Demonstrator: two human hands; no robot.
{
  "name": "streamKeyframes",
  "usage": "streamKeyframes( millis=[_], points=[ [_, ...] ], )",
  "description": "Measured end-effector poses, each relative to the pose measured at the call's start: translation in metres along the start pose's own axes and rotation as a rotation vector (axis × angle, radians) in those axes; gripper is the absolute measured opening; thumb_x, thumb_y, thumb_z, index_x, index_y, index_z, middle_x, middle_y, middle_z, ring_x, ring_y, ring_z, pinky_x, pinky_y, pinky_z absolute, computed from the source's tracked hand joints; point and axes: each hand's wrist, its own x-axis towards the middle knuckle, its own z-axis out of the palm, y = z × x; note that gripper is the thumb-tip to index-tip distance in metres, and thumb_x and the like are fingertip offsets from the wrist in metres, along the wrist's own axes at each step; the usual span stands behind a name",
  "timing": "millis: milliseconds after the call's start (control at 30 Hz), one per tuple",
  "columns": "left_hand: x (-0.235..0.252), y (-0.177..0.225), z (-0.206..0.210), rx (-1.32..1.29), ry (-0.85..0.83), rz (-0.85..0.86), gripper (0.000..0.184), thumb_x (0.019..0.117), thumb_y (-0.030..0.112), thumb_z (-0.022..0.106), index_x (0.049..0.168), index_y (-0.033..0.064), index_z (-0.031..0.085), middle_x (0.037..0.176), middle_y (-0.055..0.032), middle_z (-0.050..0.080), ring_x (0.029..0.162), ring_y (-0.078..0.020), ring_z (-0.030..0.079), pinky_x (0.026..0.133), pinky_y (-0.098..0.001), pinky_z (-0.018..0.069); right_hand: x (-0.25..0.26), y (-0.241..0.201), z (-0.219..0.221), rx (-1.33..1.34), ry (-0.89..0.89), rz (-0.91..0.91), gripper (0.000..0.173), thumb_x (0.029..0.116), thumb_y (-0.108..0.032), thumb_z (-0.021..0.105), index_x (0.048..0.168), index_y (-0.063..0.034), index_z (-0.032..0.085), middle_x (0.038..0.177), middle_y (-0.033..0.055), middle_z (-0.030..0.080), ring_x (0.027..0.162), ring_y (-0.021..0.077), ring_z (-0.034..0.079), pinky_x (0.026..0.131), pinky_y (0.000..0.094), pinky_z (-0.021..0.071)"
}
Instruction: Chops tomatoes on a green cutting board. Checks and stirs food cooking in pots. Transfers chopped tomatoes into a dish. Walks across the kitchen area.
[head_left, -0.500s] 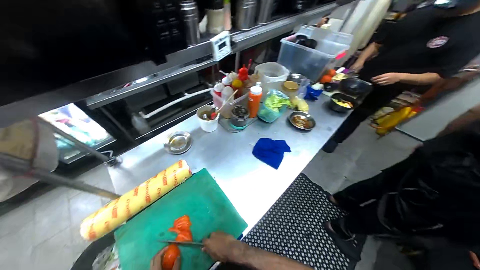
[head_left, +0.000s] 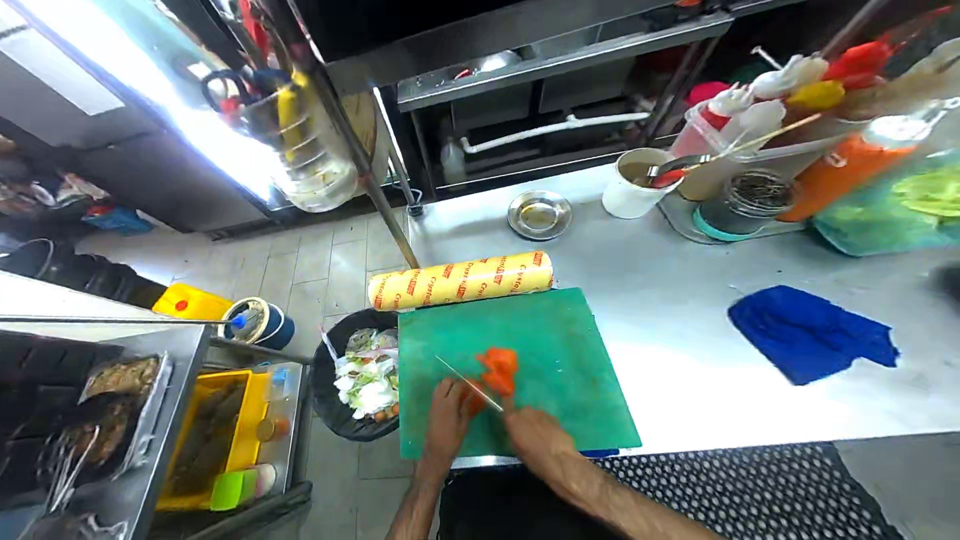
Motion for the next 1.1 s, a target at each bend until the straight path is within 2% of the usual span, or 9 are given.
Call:
streamKeyframes(
  millis=[100,200,267,367,467,667,867,1033,1100],
  points=[
    [-0.003,-0.002,0.005,-0.01,0.052,0.024,0.023,0.1002,0.021,0.06,0.113,0.0083,0.073,0.12,-0.0123,0.069,0.116,-0.0274,0.064,0.103,-0.0416,0.052,-0.001,-0.007,0.001,-0.043,-0.025,0.04,0.045,0.0987,-0.003,0.053,0.143,-0.0019,0.045,0.115,0.0258,0.067,0.106,0.0452,0.069,0.083,0.0572,0.0582],
    [-0.007,-0.002,0.008,-0.044,0.068,0.015,0.024,0.1007,0.022,0.059,0.116,0.0103,0.073,0.121,-0.0118,0.069,0.115,-0.0274,0.064,0.103,-0.0419,0.0523,0.04,0.0,0.035,0.017,0.054,0.005,0.034,0.1064,-0.012,0.041,0.139,-0.0055,0.046,0.111,0.0242,0.069,0.101,0.0444,0.071,0.081,0.0572,0.0587],
    [-0.007,-0.001,0.007,-0.057,0.073,0.009,0.024,0.1017,0.023,0.058,0.117,0.0116,0.073,0.123,-0.011,0.068,0.116,-0.0267,0.064,0.103,-0.0413,0.0521,0.053,0.0,0.038,0.028,0.094,-0.019,0.032,0.1085,-0.017,0.038,0.137,-0.0063,0.047,0.111,0.0234,0.069,0.1,0.0435,0.071,0.08,0.0566,0.0589],
    [-0.01,-0.002,0.007,-0.054,0.085,0.009,0.023,0.1015,0.022,0.058,0.115,0.0106,0.073,0.122,-0.0107,0.068,0.116,-0.026,0.064,0.103,-0.04,0.0522,0.032,-0.011,0.02,-0.003,0.053,-0.002,0.033,0.1072,-0.014,0.041,0.139,-0.0036,0.047,0.115,0.0249,0.067,0.104,0.044,0.07,0.083,0.0564,0.0584],
    [-0.012,-0.005,0.01,-0.058,0.108,0.02,0.02,0.0998,0.019,0.061,0.112,0.0089,0.073,0.12,-0.0109,0.069,0.116,-0.026,0.065,0.103,-0.0395,0.0523,0.008,-0.018,0.007,-0.054,0.003,0.025,0.036,0.1024,-0.007,0.048,0.138,-0.0025,0.047,0.112,0.0246,0.068,0.103,0.0441,0.07,0.082,0.0559,0.0588],
    [-0.012,-0.006,0.013,-0.111,0.164,0.042,0.02,0.1016,0.022,0.059,0.109,0.011,0.074,0.12,-0.0096,0.069,0.116,-0.0232,0.065,0.103,-0.0378,0.0532,0.054,-0.007,0.041,0.006,0.074,-0.003,0.034,0.1076,-0.014,0.039,0.14,-0.0066,0.045,0.11,0.0238,0.069,0.099,0.0442,0.071,0.079,0.0573,0.0591],
    [-0.018,-0.008,0.013,-0.075,0.176,0.054,0.019,0.0999,0.017,0.06,0.109,0.0078,0.074,0.116,-0.0109,0.07,0.113,-0.0246,0.066,0.101,-0.0382,0.0539,0.001,-0.026,0.002,-0.083,-0.035,0.031,0.04,0.1014,-0.005,0.049,0.141,-0.003,0.045,0.116,0.0247,0.067,0.105,0.0443,0.069,0.083,0.056,0.0588],
    [-0.02,-0.009,0.017,-0.115,0.216,0.045,0.018,0.1007,0.018,0.059,0.105,0.0103,0.074,0.116,-0.0083,0.07,0.113,-0.0213,0.066,0.101,-0.036,0.0542,0.049,-0.009,0.048,0.003,0.064,-0.008,0.034,0.1064,-0.015,0.042,0.139,-0.0083,0.047,0.108,0.0231,0.07,0.099,0.0436,0.072,0.08,0.057,0.0591],
    [-0.02,-0.01,0.016,-0.123,0.214,0.047,0.018,0.1016,0.017,0.058,0.107,0.0098,0.074,0.117,-0.0088,0.07,0.114,-0.0213,0.066,0.101,-0.0358,0.0538,0.052,-0.013,0.043,-0.009,0.055,-0.016,0.035,0.1067,-0.015,0.041,0.141,-0.0077,0.046,0.111,0.0233,0.07,0.101,0.0437,0.071,0.081,0.0574,0.0587]
  ],
)
